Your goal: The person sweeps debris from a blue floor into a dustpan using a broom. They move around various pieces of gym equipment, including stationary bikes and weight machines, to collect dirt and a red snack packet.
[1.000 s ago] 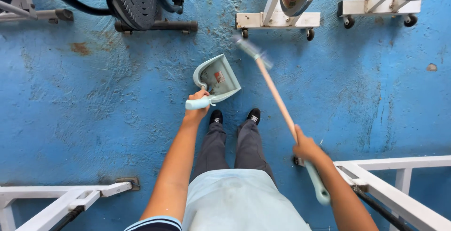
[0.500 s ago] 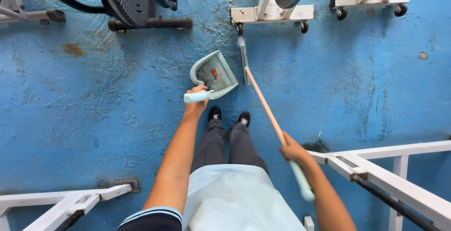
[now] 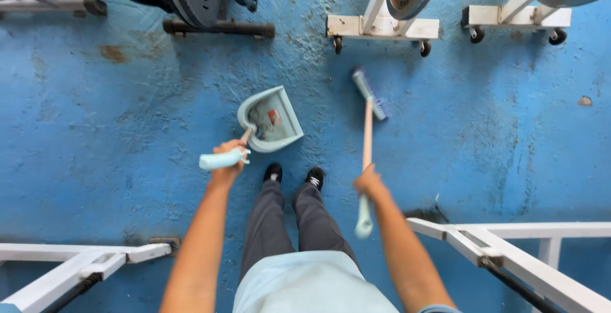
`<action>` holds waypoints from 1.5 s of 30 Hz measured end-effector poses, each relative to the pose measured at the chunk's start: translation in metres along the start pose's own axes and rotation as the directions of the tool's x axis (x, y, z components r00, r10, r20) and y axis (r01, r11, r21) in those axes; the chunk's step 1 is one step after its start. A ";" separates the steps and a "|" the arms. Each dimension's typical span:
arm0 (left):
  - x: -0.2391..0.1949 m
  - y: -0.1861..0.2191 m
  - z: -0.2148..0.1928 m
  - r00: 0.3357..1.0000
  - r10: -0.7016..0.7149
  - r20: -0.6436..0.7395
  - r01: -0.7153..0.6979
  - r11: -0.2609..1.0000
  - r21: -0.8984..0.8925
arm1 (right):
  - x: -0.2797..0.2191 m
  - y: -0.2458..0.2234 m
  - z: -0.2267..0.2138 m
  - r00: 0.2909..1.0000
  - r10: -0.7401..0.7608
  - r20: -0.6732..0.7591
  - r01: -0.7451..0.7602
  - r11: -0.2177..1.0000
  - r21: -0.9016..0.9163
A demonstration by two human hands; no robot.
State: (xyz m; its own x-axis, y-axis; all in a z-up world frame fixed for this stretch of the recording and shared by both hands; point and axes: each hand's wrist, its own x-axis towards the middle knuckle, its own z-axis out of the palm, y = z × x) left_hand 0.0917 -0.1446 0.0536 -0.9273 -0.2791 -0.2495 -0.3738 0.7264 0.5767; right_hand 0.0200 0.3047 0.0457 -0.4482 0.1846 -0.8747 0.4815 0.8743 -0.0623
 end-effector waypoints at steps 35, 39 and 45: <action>-0.087 -0.124 -0.051 0.945 -0.313 -0.093 0.290 0.935 -0.204 | -0.302 -0.073 0.033 0.923 -0.149 0.356 0.290 0.876 -0.386; -0.099 -0.130 -0.038 0.900 -0.410 -0.148 0.319 0.851 -0.417 | -0.270 -0.091 0.025 0.936 -0.311 0.165 0.351 0.846 -0.401; -0.124 -0.098 -0.030 0.807 -0.529 -0.260 0.377 0.803 -0.462 | -0.124 -0.153 0.077 0.968 -0.252 0.012 0.244 0.922 -0.302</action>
State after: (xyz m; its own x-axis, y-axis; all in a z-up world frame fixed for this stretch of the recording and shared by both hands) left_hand 0.2425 -0.2004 0.0516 -0.5562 -0.7734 -0.3042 -0.6592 0.1877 0.7282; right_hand 0.0603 0.1135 0.1270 -0.5457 -0.0473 -0.8367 0.1070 0.9863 -0.1256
